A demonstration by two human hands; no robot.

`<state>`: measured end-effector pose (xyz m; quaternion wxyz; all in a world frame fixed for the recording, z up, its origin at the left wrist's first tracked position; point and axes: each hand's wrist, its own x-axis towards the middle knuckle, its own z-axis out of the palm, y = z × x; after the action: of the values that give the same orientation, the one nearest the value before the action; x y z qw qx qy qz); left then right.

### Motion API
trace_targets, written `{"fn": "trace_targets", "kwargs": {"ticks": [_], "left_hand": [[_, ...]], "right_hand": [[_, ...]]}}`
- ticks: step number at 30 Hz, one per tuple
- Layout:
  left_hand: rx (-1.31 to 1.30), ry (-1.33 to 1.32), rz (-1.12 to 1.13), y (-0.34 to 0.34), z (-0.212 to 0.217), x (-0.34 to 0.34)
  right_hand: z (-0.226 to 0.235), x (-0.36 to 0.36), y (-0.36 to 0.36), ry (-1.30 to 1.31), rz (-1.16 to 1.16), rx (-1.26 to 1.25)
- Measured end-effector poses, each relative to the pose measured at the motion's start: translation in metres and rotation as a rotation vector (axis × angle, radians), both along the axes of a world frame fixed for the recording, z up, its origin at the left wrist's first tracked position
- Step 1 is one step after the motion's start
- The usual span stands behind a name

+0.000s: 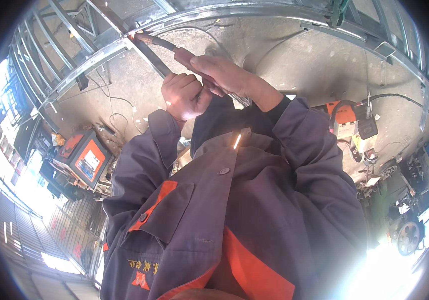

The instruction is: The person welds a metal frame using a handheld welding torch. They move along the frame, applying welds at multiple joints while sparks and bright light are visible. The person wears a protective jacket and gloves throughout the task.

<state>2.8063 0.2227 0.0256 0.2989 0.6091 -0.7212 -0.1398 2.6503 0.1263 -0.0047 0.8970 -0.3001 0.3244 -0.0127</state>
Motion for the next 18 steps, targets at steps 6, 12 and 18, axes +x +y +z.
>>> {"fn": "trace_targets", "kwargs": {"ticks": [6, 12, 18], "left_hand": [[-0.009, -0.015, -0.02, 0.001, -0.002, 0.001], [0.033, -0.017, -0.027, 0.002, -0.001, 0.002], [0.013, -0.004, -0.046, 0.0, -0.002, 0.002]], "right_hand": [[0.008, -0.001, -0.003, 0.068, 0.078, -0.106], [0.03, -0.001, -0.016, 0.096, 0.105, -0.239], [0.041, 0.002, -0.019, 0.109, 0.089, -0.607]]}}
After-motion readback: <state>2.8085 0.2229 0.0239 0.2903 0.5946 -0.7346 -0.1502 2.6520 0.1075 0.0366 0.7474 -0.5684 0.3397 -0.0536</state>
